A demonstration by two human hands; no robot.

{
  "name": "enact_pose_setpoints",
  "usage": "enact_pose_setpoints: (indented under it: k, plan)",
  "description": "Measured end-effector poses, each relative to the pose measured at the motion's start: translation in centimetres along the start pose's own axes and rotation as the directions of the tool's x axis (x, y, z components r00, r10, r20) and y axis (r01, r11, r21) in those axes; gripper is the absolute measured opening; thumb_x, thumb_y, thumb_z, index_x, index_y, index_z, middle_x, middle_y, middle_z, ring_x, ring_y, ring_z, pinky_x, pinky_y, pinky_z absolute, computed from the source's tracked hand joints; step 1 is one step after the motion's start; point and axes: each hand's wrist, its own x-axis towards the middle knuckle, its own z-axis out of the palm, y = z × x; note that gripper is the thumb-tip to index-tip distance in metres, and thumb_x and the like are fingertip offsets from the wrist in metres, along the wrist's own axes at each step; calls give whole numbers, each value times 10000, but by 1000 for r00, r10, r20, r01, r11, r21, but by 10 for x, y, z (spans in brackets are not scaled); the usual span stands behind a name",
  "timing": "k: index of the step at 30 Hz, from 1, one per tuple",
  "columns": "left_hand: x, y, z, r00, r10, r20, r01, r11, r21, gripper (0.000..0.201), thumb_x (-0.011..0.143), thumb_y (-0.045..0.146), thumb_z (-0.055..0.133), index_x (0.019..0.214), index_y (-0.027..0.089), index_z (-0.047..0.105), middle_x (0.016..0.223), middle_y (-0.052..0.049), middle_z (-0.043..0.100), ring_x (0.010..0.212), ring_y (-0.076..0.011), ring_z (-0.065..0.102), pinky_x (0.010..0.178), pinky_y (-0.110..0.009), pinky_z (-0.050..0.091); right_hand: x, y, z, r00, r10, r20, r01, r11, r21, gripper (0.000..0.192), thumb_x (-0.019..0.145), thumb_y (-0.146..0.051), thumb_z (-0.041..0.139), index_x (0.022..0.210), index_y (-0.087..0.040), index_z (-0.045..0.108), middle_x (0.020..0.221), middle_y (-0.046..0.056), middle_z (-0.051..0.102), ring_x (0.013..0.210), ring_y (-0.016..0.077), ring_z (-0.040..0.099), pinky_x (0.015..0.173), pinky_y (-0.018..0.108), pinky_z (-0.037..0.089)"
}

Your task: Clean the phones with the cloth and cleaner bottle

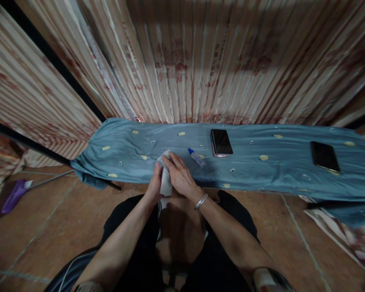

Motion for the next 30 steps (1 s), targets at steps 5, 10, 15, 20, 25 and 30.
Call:
enact_pose_setpoints:
  k: [5, 10, 15, 20, 25, 30]
  plan:
    - [1, 8, -4, 999, -31, 11, 31, 1000, 4, 610, 987, 529, 306, 1320, 113, 601, 1188, -127, 714, 1227, -264, 602, 1049, -352, 457, -9, -10, 3, 995, -93, 23, 93, 996, -1, 510, 946, -88, 333, 1410, -202, 514, 1506, 124, 451, 1400, 248, 415, 1149, 466, 414]
    - [6, 4, -13, 997, 72, 38, -74, 995, 72, 577, 935, 562, 445, 1261, 132, 650, 1233, -119, 696, 1290, -257, 551, 1095, -337, 406, -11, -9, 4, 993, -118, 22, 118, 993, -9, 519, 946, -87, 330, 1419, -213, 503, 1517, 117, 443, 1406, 253, 410, 1146, 480, 419]
    - [3, -4, -12, 987, 149, 68, -162, 950, 267, 473, 834, 484, 648, 1152, 139, 705, 1110, -99, 742, 1173, -266, 622, 1030, -361, 449, -2, 4, -4, 999, -26, -29, 25, 999, -40, 500, 956, -123, 337, 1428, -174, 493, 1498, 137, 470, 1393, 260, 434, 1155, 475, 405]
    - [-2, -4, -7, 987, 125, 96, -146, 958, 248, 331, 732, 376, 759, 960, 136, 748, 889, -70, 760, 1008, -248, 673, 910, -326, 486, 3, 11, -3, 998, 13, -64, -10, 999, 50, 514, 965, -150, 327, 1463, -203, 440, 1469, 107, 513, 1376, 219, 460, 1158, 457, 403]
    - [-1, 0, -8, 990, 130, 61, -141, 961, 238, 282, 726, 350, 749, 909, 135, 737, 722, -29, 721, 736, -184, 668, 693, -267, 491, 6, 18, 4, 994, 78, -79, -66, 986, 151, 513, 966, -180, 327, 1466, -225, 433, 1449, 82, 542, 1361, 210, 484, 1169, 470, 379]
    - [-1, 6, -7, 995, 94, 27, -98, 975, 199, 324, 749, 376, 708, 937, 113, 716, 689, -49, 714, 676, -191, 674, 607, -259, 486, 6, 26, 10, 984, 171, -41, -160, 965, 206, 507, 963, -214, 333, 1458, -193, 441, 1457, 101, 533, 1349, 221, 503, 1162, 471, 383]
